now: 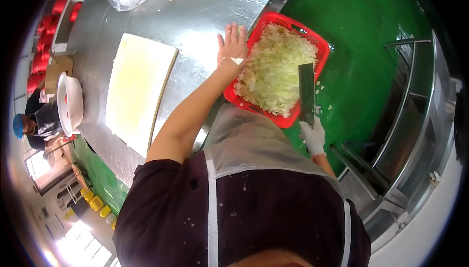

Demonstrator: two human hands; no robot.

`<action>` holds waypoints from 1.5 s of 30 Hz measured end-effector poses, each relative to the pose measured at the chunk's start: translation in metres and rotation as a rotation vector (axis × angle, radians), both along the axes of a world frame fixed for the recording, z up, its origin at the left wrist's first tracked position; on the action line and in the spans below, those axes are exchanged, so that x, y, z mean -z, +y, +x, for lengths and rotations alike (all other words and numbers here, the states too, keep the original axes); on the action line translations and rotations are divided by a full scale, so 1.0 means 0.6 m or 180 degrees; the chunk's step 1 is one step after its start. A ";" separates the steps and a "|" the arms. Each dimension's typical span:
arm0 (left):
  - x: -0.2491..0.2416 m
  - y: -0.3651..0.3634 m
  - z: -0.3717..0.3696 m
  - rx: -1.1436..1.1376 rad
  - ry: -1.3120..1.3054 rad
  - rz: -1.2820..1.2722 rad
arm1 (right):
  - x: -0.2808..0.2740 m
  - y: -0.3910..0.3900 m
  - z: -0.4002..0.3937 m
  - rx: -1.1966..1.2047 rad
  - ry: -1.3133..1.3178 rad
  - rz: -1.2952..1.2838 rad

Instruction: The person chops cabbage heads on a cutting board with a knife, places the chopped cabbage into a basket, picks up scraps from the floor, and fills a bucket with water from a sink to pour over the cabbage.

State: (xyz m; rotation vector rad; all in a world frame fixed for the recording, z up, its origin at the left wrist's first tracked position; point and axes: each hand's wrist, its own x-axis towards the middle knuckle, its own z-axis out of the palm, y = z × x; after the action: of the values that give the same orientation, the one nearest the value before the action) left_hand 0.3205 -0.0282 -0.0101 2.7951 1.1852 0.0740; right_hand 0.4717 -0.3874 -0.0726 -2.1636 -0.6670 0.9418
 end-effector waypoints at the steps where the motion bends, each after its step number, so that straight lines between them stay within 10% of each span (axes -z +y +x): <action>1: 0.004 0.005 0.023 0.0155 -0.0078 0.0049 | -0.001 -0.007 0.000 0.0051 0.0050 -0.0031; 10: 0.043 0.110 0.171 0.1939 0.1693 0.1198 | -0.058 -0.022 -0.019 0.0899 0.0155 0.0056; 20: -0.016 0.283 0.389 0.2147 0.1154 0.1621 | -0.046 -0.032 -0.048 0.1805 0.0832 0.0081; 28: -0.031 0.187 0.161 0.1819 0.0849 -0.1511 | -0.007 -0.052 -0.081 0.1844 0.0907 0.0100; 39: 0.234 -0.087 -0.094 0.1565 0.0462 -0.2328 | 0.031 -0.029 -0.003 0.1080 -0.0185 0.0460; 41: 0.193 -0.126 -0.043 0.0800 -0.0348 -0.2749 | -0.042 -0.013 -0.014 0.1233 0.0469 0.0402; 42: 0.047 -0.133 -0.002 0.0259 -0.0981 -0.3172 | -0.058 -0.002 -0.013 0.1303 0.0607 0.0373; 45: 0.053 -0.096 0.015 0.0884 -0.1460 -0.2257 | -0.084 0.022 0.002 0.1250 0.0868 0.0325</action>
State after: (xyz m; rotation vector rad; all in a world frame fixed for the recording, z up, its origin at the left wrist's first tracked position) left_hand 0.3298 -0.0860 -0.0421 2.1214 0.5563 0.2107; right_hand 0.4727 -0.3744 -0.0222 -1.9309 -0.1456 0.9395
